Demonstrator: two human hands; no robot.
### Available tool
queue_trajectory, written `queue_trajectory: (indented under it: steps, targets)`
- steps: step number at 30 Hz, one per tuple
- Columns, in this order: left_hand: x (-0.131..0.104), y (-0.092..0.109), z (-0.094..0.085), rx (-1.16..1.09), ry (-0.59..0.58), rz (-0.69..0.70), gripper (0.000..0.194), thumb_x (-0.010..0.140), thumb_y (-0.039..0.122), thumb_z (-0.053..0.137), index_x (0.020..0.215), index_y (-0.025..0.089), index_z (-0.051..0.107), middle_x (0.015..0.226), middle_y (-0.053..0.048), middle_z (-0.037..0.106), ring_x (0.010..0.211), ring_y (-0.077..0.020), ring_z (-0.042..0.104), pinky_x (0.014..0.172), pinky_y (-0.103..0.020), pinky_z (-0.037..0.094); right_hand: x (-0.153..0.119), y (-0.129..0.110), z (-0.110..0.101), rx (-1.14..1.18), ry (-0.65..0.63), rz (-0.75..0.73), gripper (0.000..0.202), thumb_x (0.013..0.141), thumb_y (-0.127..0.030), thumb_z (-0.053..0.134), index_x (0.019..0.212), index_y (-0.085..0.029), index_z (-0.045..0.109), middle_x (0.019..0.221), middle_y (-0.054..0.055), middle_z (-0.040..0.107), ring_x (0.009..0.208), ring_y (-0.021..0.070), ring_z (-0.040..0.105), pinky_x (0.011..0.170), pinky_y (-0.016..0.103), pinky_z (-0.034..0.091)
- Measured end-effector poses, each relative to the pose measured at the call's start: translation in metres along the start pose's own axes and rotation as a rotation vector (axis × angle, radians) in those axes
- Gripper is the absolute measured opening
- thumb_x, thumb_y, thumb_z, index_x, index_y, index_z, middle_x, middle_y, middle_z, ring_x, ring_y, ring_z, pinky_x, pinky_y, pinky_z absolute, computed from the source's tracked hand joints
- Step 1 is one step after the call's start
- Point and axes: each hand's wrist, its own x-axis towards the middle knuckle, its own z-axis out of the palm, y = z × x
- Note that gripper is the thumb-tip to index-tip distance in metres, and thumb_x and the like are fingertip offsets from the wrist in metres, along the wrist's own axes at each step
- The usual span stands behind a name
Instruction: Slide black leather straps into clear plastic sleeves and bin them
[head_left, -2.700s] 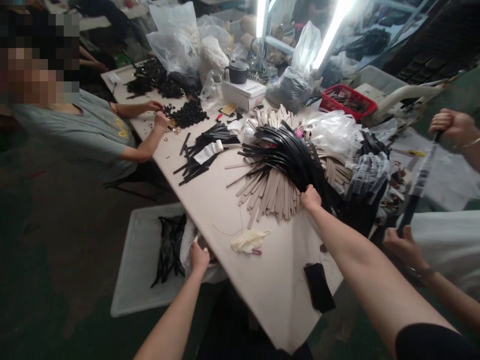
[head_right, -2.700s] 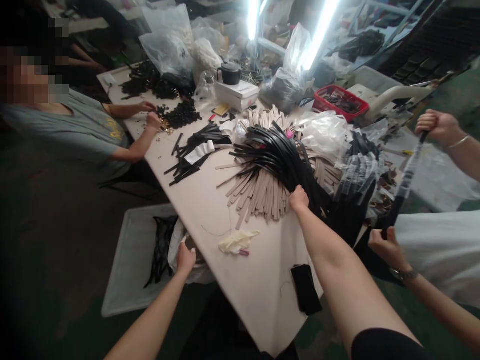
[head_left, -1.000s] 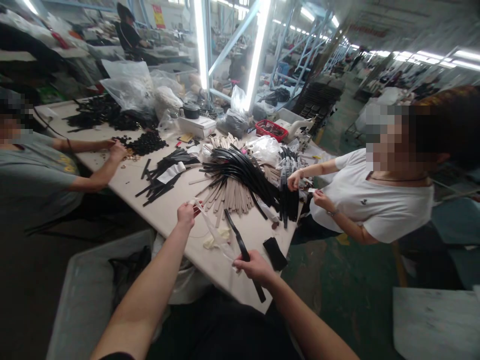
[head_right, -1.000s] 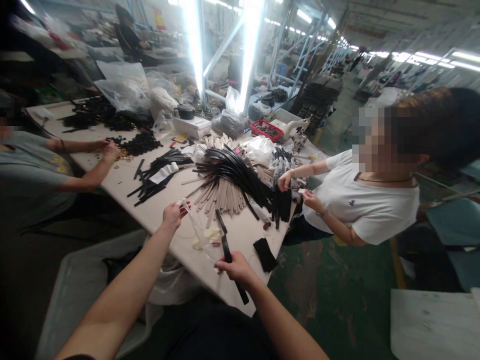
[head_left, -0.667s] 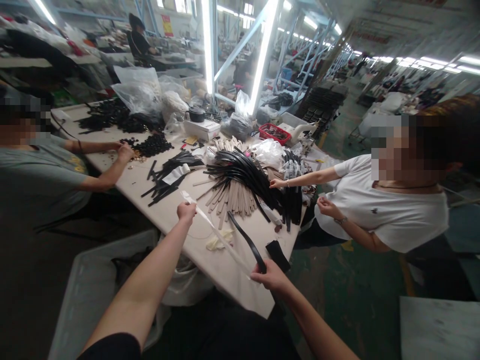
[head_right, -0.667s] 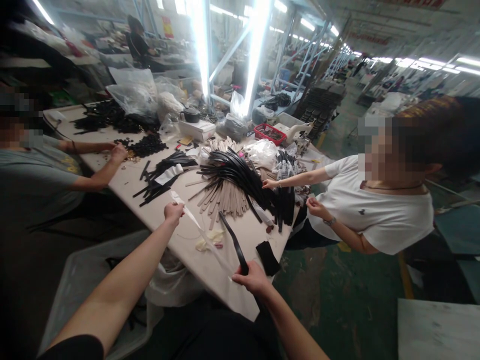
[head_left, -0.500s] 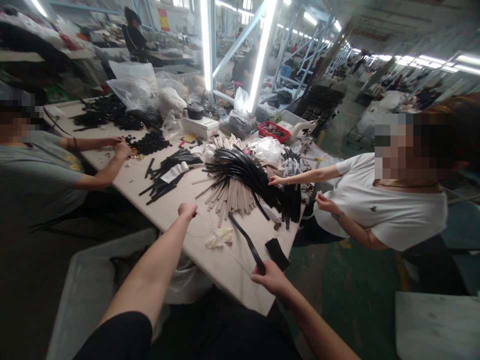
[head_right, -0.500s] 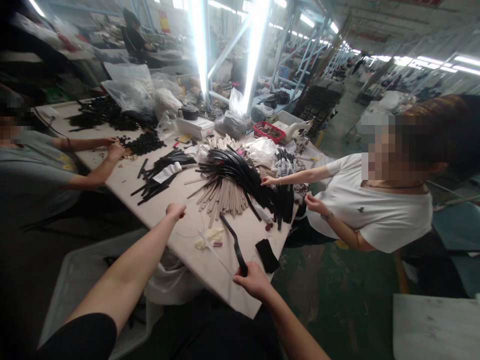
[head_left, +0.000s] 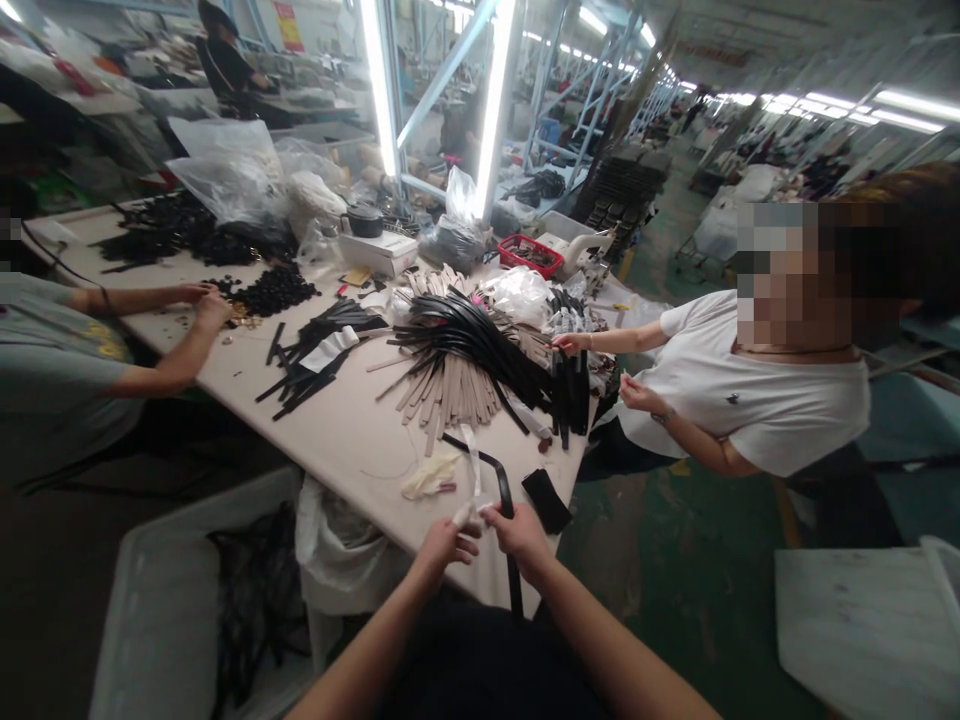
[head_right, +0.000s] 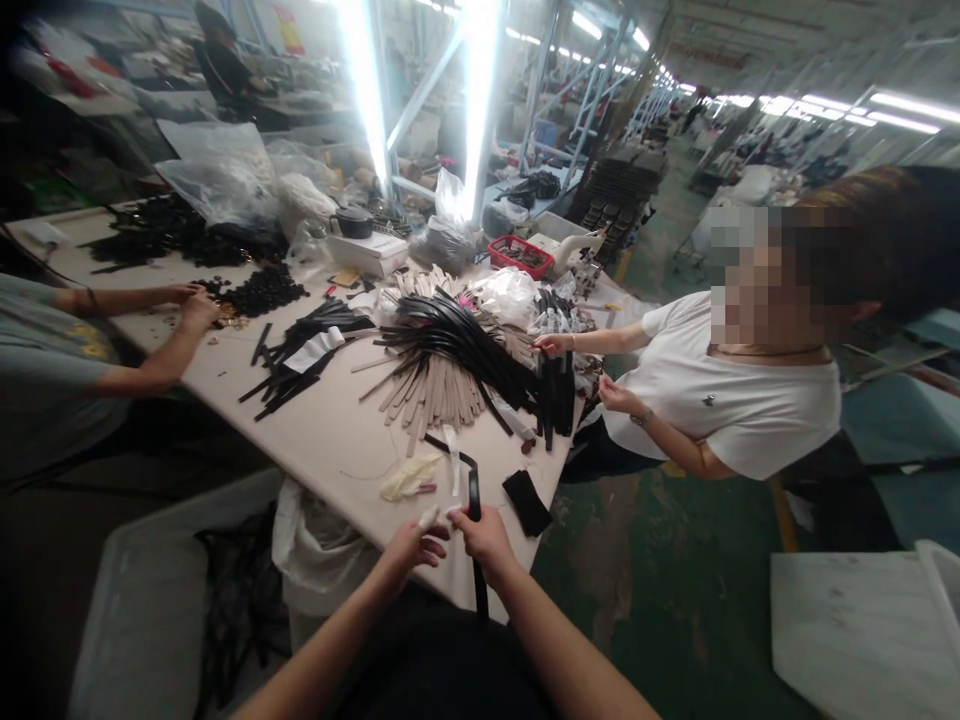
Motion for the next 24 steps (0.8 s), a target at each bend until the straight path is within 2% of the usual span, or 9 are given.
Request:
queue_trajectory:
  steps: [2,4,8,10,15,17,19,21,24]
  targets:
    - [-0.014,-0.017,0.019,-0.093,-0.057,-0.003,0.032,0.072,0.043,0.079,0.080,0.012,0.073,0.084,-0.017,0.073,0.054,-0.0187,0.066,0.049,-0.027,0.048,0.001,-0.004,0.007,0.011,0.001,-0.029,0.038,0.069,-0.049,0.076,0.079,-0.014,0.066,0.054,-0.003,0.052,0.044,0.0085,0.039,0.043,0.022,0.025]
    - [-0.020,-0.014,0.027,-0.128,-0.036,0.054,0.030,0.070,0.038,0.082,0.084,0.012,0.076,0.083,-0.016,0.074,0.056,-0.0176,0.066,0.052,-0.026,0.050,0.002,-0.008,0.012,0.017,-0.016,-0.050,0.036,0.070,-0.047,0.076,0.078,-0.013,0.067,0.059,-0.001,0.057,0.048,0.0091,0.043,0.045,0.022,0.028]
    - [-0.022,0.008,0.018,-0.099,-0.088,0.093,0.025,0.069,0.032,0.084,0.082,0.013,0.078,0.069,-0.011,0.072,0.056,-0.0164,0.064,0.056,-0.026,0.052,0.006,-0.010,0.014,0.117,-0.155,0.043,0.039,0.070,-0.047,0.076,0.083,-0.011,0.067,0.057,-0.003,0.054,0.044,0.0064,0.038,0.043,0.020,0.025]
    - [-0.023,0.012,0.011,-0.124,-0.081,0.084,0.024,0.070,0.032,0.085,0.080,0.012,0.077,0.071,-0.011,0.072,0.058,-0.0161,0.065,0.059,-0.026,0.054,0.009,-0.009,0.011,0.209,-0.190,0.087,0.040,0.072,-0.047,0.074,0.090,-0.012,0.065,0.057,-0.004,0.054,0.042,0.0057,0.037,0.040,0.019,0.024]
    - [-0.021,0.011,0.012,-0.398,-0.029,0.015,0.021,0.073,0.026,0.084,0.086,0.015,0.074,0.098,-0.015,0.075,0.090,-0.0231,0.073,0.088,-0.036,0.057,0.013,-0.010,0.002,0.352,-0.049,0.017,0.053,0.074,-0.031,0.074,0.119,-0.017,0.052,0.079,0.002,0.067,0.050,0.0106,0.058,0.047,0.023,0.048]
    - [-0.020,0.011,0.019,-0.456,-0.054,-0.010,0.018,0.076,0.022,0.080,0.092,0.016,0.072,0.108,-0.015,0.074,0.102,-0.0249,0.072,0.094,-0.039,0.055,0.014,-0.020,-0.002,0.376,0.056,-0.068,0.058,0.077,-0.030,0.070,0.129,-0.020,0.045,0.085,0.003,0.068,0.056,0.0143,0.066,0.054,0.028,0.055]
    - [-0.018,0.016,0.025,-0.504,-0.042,-0.005,0.016,0.079,0.020,0.076,0.095,0.018,0.071,0.111,-0.013,0.073,0.105,-0.0247,0.071,0.096,-0.041,0.055,0.012,-0.037,-0.008,0.408,0.066,-0.091,0.052,0.082,-0.031,0.066,0.129,-0.021,0.046,0.088,0.006,0.069,0.065,0.0190,0.071,0.061,0.034,0.059]
    - [-0.015,0.024,0.028,-0.554,-0.002,0.056,0.014,0.082,0.022,0.074,0.095,0.019,0.071,0.109,-0.011,0.073,0.103,-0.0232,0.071,0.094,-0.039,0.056,0.005,-0.057,-0.017,0.454,-0.110,-0.039,0.042,0.082,-0.030,0.062,0.121,-0.017,0.053,0.092,0.011,0.071,0.079,0.0247,0.074,0.071,0.040,0.059]
    - [-0.011,0.042,0.027,-0.599,0.049,0.192,0.013,0.083,0.027,0.074,0.092,0.018,0.071,0.103,-0.010,0.074,0.095,-0.0208,0.072,0.088,-0.035,0.058,-0.015,-0.082,-0.030,0.463,-0.493,0.014,0.044,0.076,-0.025,0.066,0.118,-0.013,0.060,0.114,0.019,0.070,0.102,0.0299,0.070,0.087,0.045,0.055]
